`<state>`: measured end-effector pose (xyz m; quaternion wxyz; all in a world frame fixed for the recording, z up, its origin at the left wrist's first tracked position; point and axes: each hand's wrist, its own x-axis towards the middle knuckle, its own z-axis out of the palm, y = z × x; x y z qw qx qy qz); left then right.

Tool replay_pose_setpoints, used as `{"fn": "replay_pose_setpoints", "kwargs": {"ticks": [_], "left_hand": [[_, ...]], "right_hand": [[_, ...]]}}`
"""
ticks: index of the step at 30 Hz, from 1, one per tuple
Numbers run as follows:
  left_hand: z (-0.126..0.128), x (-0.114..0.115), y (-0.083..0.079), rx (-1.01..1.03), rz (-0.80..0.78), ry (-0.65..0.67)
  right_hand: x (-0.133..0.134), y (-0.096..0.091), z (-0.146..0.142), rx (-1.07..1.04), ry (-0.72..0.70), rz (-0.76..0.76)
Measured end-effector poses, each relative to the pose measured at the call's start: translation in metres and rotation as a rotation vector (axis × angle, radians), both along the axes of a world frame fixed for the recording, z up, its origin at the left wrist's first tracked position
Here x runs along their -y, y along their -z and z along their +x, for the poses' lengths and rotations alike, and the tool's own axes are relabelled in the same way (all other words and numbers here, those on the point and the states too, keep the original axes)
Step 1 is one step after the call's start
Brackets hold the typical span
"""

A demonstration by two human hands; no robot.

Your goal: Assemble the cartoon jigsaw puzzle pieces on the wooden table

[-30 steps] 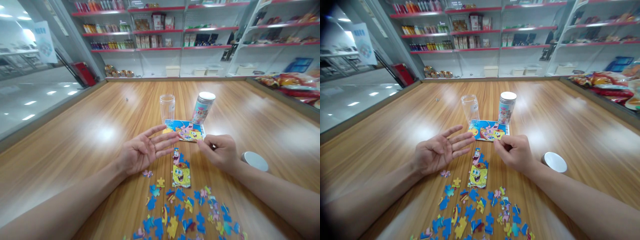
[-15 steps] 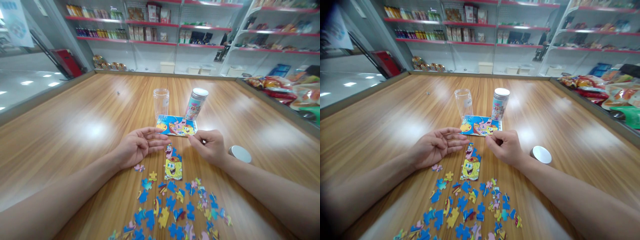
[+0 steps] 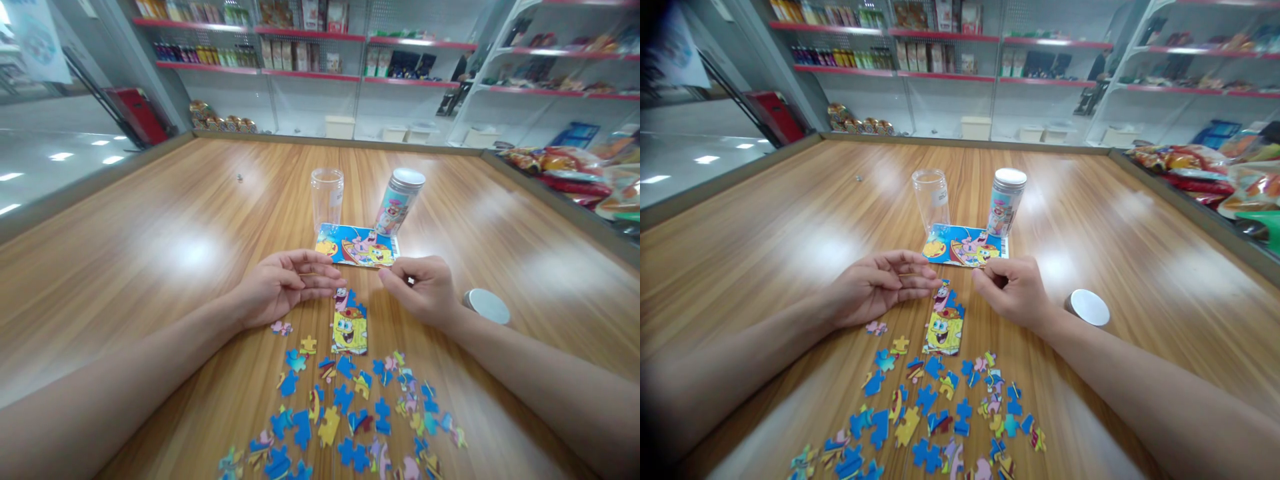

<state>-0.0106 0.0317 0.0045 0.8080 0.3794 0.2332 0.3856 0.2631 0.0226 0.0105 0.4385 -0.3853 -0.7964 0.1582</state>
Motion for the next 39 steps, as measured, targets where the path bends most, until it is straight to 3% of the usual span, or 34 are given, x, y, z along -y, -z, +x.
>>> {"fn": "replay_pose_setpoints", "kwargs": {"ticks": [39], "left_hand": [[0.0072, 0.0019, -0.0047, -0.025, 0.048, 0.022]], "right_hand": [[0.0011, 0.0005, 0.0056, 0.082, 0.034, -0.076]]}}
